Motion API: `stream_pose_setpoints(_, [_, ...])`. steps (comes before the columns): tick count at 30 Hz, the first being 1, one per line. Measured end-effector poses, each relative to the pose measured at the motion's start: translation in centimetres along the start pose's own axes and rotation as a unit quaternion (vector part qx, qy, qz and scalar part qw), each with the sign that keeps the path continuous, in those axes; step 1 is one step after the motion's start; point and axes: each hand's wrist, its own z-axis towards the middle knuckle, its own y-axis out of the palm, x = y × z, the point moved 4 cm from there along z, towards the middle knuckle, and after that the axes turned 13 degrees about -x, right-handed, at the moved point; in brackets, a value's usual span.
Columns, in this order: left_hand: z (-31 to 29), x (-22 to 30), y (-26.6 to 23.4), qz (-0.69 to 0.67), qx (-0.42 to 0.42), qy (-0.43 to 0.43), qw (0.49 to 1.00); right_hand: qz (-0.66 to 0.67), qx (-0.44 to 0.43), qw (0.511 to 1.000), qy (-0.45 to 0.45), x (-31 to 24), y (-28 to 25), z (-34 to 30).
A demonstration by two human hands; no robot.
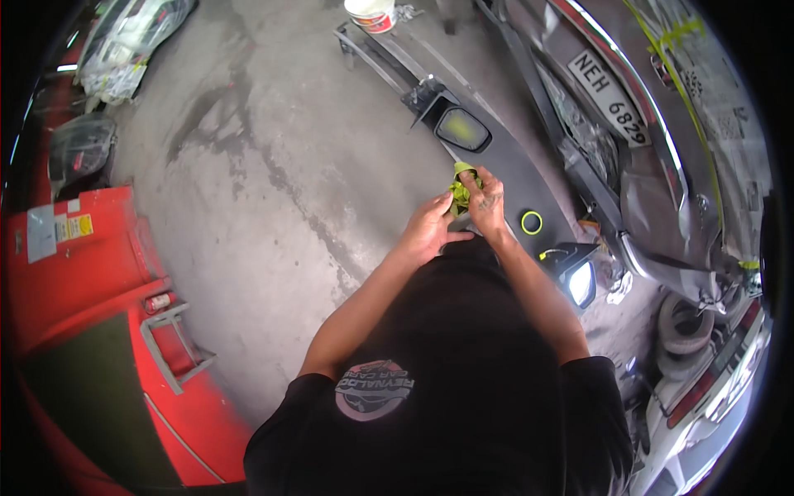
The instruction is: The person applies bright green tape to the edges of a detached car side mirror, then peels it off to reveal a maroon-colored surface. The person handles the mirror and tape by hand, working on a bench in a workshop.
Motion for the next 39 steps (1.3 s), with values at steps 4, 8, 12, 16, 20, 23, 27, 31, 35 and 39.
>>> stream_pose_setpoints(4, [-1.2, 0.5, -0.3, 0.104, 0.144, -0.051, 0.983, 0.136, 0.108, 0.983, 0.064, 3.5, -5.3, 1.0])
stream_pose_setpoints(8, [0.9, 0.8, -1.4, 0.007, 0.197, -0.021, 0.980, 0.092, -0.019, 0.993, 0.073, -1.5, -5.0, 0.4])
stream_pose_setpoints(12, [8.4, -0.2, -5.2, -0.115, 0.123, 0.018, 0.986, -0.086, -0.139, 0.986, -0.022, -1.9, 0.6, -0.1])
stream_pose_setpoints(16, [11.3, 0.3, -6.4, -0.080, 0.143, -0.014, 0.986, -0.100, -0.128, 0.987, 0.014, -1.7, 1.0, 1.4])
stream_pose_setpoints(20, [13.5, -0.6, -4.2, -0.146, 0.063, -0.048, 0.986, -0.245, 0.025, 0.968, -0.040, 0.8, 0.0, 6.2])
stream_pose_setpoints(23, [14.2, 3.1, -2.8, -0.167, 0.033, -0.170, 0.971, -0.225, -0.040, 0.967, 0.110, 3.4, -2.4, 9.7])
stream_pose_setpoints(27, [15.8, 6.6, -6.0, -0.128, 0.000, -0.197, 0.972, -0.351, 0.056, 0.933, -0.054, 3.9, -0.7, 12.3])
stream_pose_setpoints(31, [15.9, 8.6, -11.1, -0.104, 0.069, -0.222, 0.967, -0.334, -0.014, 0.942, 0.000, 3.7, 5.1, 14.1])
stream_pose_setpoints(35, [15.9, 11.6, -14.1, 0.013, 0.072, -0.236, 0.969, -0.420, -0.174, 0.870, 0.191, 0.1, 7.6, 13.9])
stream_pose_setpoints(39, [16.6, 10.1, -16.7, 0.119, 0.100, -0.224, 0.962, -0.319, -0.068, 0.918, 0.227, 0.0, 7.8, 13.7])
